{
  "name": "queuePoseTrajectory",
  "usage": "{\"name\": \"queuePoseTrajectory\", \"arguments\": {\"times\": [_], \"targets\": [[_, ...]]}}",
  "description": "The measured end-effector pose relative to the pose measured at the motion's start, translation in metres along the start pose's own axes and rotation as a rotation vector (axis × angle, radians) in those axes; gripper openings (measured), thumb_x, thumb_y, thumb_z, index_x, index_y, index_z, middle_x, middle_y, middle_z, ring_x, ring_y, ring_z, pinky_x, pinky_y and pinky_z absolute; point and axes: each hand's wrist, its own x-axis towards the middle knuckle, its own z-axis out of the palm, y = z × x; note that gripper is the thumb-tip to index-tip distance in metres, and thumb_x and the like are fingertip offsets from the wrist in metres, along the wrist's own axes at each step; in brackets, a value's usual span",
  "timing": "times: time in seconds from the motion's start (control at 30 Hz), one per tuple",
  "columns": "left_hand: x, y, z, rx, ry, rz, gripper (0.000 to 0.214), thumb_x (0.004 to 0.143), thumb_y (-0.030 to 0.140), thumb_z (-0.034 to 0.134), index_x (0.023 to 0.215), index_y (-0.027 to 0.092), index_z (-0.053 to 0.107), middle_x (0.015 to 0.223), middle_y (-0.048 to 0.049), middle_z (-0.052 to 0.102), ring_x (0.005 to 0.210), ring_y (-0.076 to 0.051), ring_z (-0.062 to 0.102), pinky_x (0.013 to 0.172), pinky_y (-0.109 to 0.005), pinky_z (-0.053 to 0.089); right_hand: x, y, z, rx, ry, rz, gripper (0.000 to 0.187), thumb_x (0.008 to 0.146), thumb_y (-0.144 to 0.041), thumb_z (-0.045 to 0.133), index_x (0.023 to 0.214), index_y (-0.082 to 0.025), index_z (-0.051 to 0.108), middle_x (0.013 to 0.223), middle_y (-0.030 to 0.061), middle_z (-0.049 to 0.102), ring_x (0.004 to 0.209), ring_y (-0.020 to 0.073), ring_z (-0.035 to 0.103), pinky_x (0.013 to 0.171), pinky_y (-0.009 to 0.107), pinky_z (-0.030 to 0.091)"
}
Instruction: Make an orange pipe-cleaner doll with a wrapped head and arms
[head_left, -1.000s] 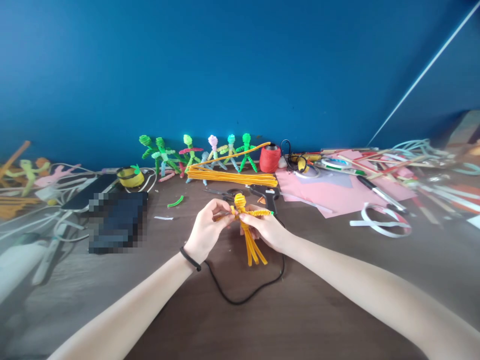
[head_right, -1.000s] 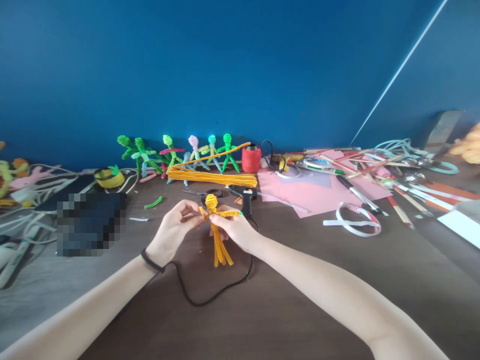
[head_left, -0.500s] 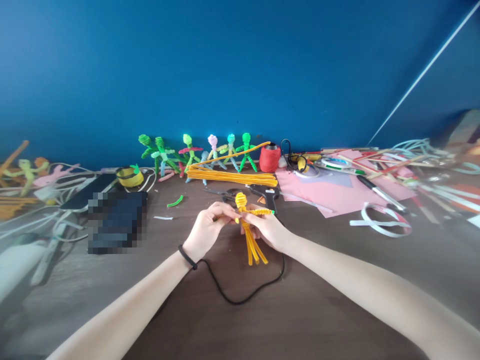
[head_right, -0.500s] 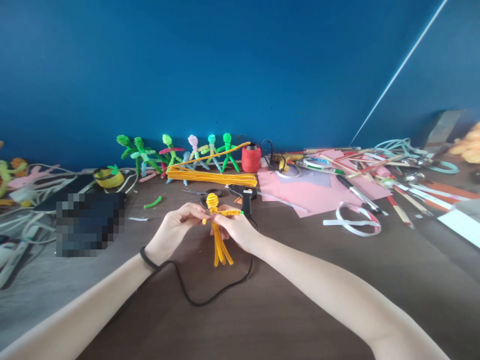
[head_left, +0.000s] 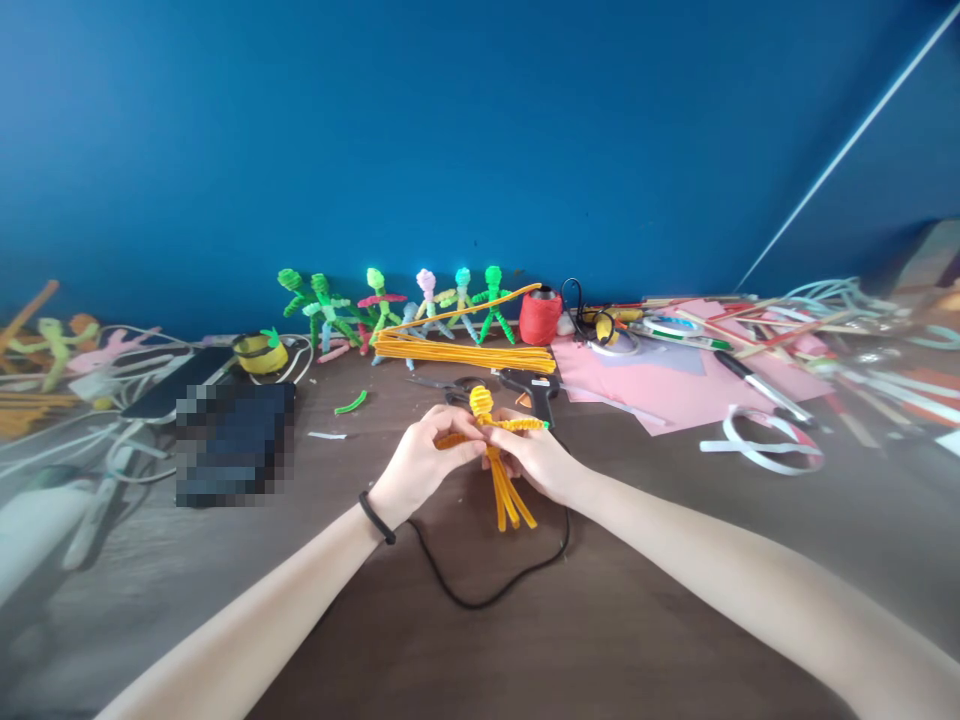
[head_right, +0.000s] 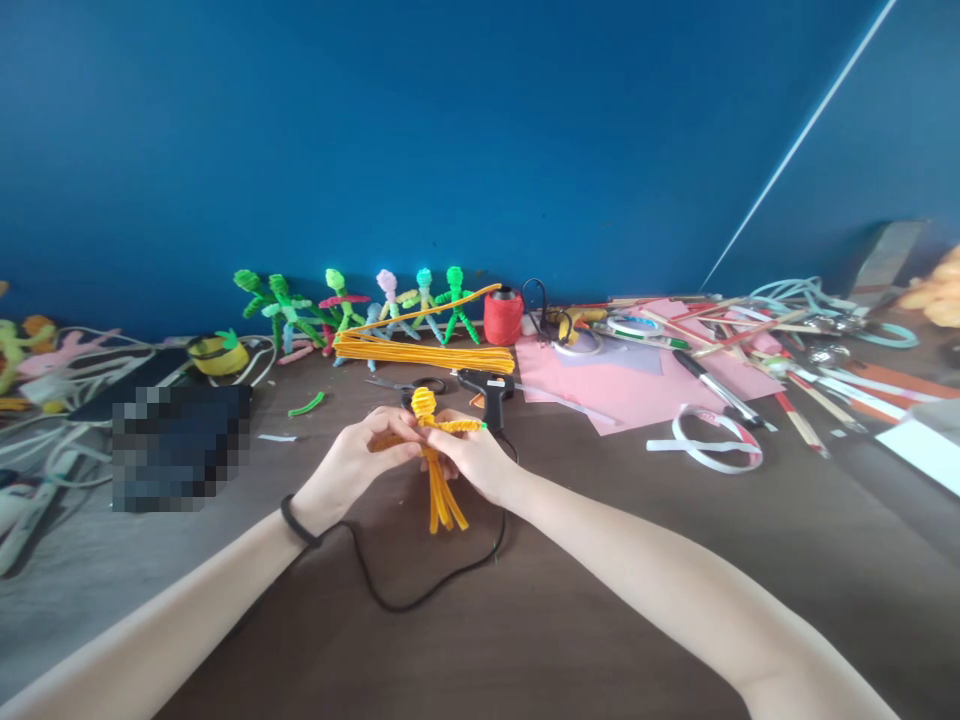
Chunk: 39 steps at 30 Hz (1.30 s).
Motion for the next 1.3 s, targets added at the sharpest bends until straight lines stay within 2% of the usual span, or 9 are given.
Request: {"name": "queuePoseTrajectory", "arguments": {"times": [0.23,0.43,0.53,0.63,0.73,0.83,1.0,1.13,1.3], "targets": [[0.000,-0.004,0.005,0.013,0.020,-0.006,0.017,0.064,0.016,0.058,0.074,0.018,0.043,0.081,0.0002,0.055,0.075,-0.013,0.056,0.071,-0.028,0.047,0.000,0.000,0.000,-0.026,-0.017,-0.027,0.020,0.073,-0.035,0.054,0.073,-0.016,0.047,0.052,-0.0032,0.055,0.041,0.0063,0.042,0.038,0.019,0.027],[-0.001,0.000,0.002,0.206,0.047,0.034,0.020,0.067,0.021,0.056,0.085,0.019,0.049,0.084,-0.0008,0.060,0.080,-0.014,0.058,0.073,-0.026,0.045,0.000,-0.002,0.001,-0.006,-0.032,-0.011,0.021,0.072,-0.036,0.055,0.072,-0.017,0.047,0.050,-0.0032,0.056,0.038,0.0064,0.042,0.037,0.019,0.025],[-0.002,0.006,0.000,0.354,0.027,0.014,0.015,0.069,0.025,0.054,0.082,0.019,0.054,0.082,-0.0009,0.063,0.075,-0.015,0.058,0.067,-0.025,0.044,0.000,-0.002,0.001,0.014,-0.032,0.019,0.023,0.070,-0.037,0.057,0.071,-0.017,0.046,0.049,-0.0032,0.055,0.038,0.0068,0.042,0.037,0.019,0.024],[-0.004,0.009,-0.001,0.506,-0.004,0.039,0.007,0.071,0.023,0.050,0.073,0.019,0.056,0.069,0.0014,0.062,0.062,-0.012,0.056,0.059,-0.022,0.040,0.000,-0.002,0.001,0.036,-0.023,0.039,0.023,0.068,-0.037,0.058,0.072,-0.017,0.046,0.050,-0.0036,0.055,0.040,0.0074,0.044,0.037,0.019,0.024],[-0.004,0.010,-0.001,0.652,-0.016,0.084,0.012,0.072,0.021,0.048,0.061,0.019,0.053,0.057,0.0030,0.057,0.050,-0.010,0.050,0.052,-0.021,0.034,0.000,-0.002,0.001,0.039,-0.004,0.042,0.022,0.069,-0.036,0.058,0.071,-0.018,0.046,0.050,-0.0039,0.055,0.041,0.0080,0.045,0.038,0.020,0.025],[-0.004,0.010,-0.002,0.748,-0.031,0.114,0.015,0.073,0.022,0.048,0.058,0.019,0.050,0.056,0.0027,0.055,0.049,-0.010,0.048,0.050,-0.021,0.030,0.000,-0.002,0.002,0.016,-0.003,0.034,0.020,0.070,-0.036,0.056,0.072,-0.018,0.046,0.050,-0.0039,0.055,0.041,0.0084,0.044,0.039,0.020,0.025],[-0.003,0.010,-0.004,0.812,-0.045,0.138,0.015,0.074,0.024,0.047,0.059,0.020,0.049,0.057,0.0015,0.054,0.053,-0.012,0.050,0.052,-0.021,0.029,0.000,-0.003,0.002,-0.022,-0.024,0.014,0.019,0.073,-0.035,0.053,0.071,-0.018,0.045,0.048,-0.0034,0.054,0.039,0.0083,0.042,0.038,0.021,0.023],[-0.004,0.008,-0.003,0.852,-0.013,0.161,0.014,0.072,0.021,0.046,0.058,0.020,0.049,0.057,0.0003,0.054,0.056,-0.014,0.051,0.053,-0.022,0.030,0.000,-0.003,0.002,-0.061,-0.035,-0.009,0.018,0.075,-0.035,0.051,0.072,-0.018,0.047,0.049,-0.0033,0.054,0.043,0.0094,0.045,0.040,0.021,0.025],[-0.005,0.009,0.000,0.781,-0.016,0.048,0.018,0.071,0.023,0.046,0.054,0.019,0.048,0.052,0.0016,0.054,0.049,-0.012,0.047,0.050,-0.023,0.029,-0.002,-0.006,0.004,-0.122,-0.034,-0.007,0.017,0.076,-0.034,0.050,0.070,-0.017,0.048,0.049,-0.0031,0.054,0.043,0.0089,0.045,0.039,0.020,0.025]]}}
